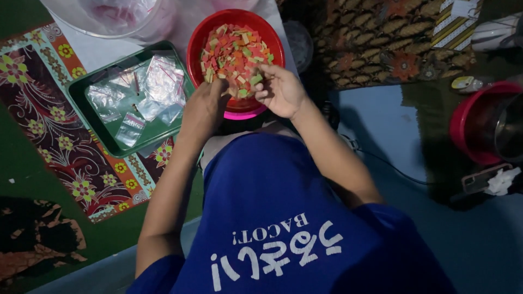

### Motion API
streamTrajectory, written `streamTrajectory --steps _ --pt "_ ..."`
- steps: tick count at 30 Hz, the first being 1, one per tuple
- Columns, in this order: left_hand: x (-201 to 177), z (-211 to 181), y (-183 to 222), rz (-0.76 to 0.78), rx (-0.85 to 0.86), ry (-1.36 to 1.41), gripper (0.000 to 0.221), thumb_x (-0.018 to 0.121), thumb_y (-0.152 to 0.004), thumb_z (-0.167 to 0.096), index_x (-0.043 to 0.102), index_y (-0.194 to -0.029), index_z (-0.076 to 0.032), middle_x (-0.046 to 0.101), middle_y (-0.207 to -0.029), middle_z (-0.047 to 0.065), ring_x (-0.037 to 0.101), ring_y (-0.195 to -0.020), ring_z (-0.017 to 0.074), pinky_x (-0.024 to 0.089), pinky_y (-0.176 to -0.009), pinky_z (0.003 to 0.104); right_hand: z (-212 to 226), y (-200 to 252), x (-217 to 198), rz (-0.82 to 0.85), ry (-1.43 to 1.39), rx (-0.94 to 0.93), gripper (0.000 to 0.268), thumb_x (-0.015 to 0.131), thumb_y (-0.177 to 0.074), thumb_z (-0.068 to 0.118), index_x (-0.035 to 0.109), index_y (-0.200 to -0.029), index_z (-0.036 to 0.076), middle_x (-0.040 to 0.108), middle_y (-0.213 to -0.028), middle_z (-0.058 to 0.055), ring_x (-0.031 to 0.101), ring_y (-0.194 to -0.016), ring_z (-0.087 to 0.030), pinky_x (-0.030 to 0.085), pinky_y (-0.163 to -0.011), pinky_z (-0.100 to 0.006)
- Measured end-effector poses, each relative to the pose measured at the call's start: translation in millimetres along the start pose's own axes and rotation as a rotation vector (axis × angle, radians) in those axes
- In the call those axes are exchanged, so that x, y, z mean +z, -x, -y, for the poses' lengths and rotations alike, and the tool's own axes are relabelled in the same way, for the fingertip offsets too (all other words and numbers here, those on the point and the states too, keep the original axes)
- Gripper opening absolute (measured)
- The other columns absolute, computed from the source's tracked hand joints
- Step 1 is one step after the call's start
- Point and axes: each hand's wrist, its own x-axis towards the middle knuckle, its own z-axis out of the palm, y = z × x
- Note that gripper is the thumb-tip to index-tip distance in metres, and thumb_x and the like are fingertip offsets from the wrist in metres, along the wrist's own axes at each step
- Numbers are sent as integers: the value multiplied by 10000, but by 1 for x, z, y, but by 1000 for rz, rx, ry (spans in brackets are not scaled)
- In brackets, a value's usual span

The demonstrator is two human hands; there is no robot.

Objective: Bagging small colorful snacks from a bowl into individual plastic bags while sitting on the floor.

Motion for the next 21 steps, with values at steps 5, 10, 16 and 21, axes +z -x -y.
streamTrajectory --steps 5,10,16,21 --pt "-6 -3 0 59 -39 18 256 687 -992 -170 531 -1180 -94 677 -882 165 666 -861 376 559 -718 474 -14 -24 -19 -37 346 -108 185 597 -1010 150 685 -1122 34 711 -972 -103 663 -736 -153 456 -556 -156" --pt "-10 -6 0 72 -80 40 291 683 -991 -159 511 -1216 -95 694 -918 154 676 -861 368 569 -703 481 -17 -37 -34 -245 1409 -577 161 692 -900 111 777 -1036 128 763 -875 -90 751 -790 -222 626 -650 -285" --pt "-3 -1 6 110 -164 81 323 678 -1000 -184 489 -1257 -129 653 -909 176 692 -812 428 570 -669 521 -1 -30 -26 -293 1738 -413 134 727 -850 172 801 -949 222 759 -831 -50 740 -816 -247 602 -780 -349" --pt "0 1 6 121 -160 97 327 690 -996 -183 490 -1251 -139 648 -928 164 702 -822 435 576 -675 515 6 -15 -10 -63 1236 -354 234 742 -820 41 766 -1048 -8 722 -763 -113 724 -624 -144 610 -640 -262"
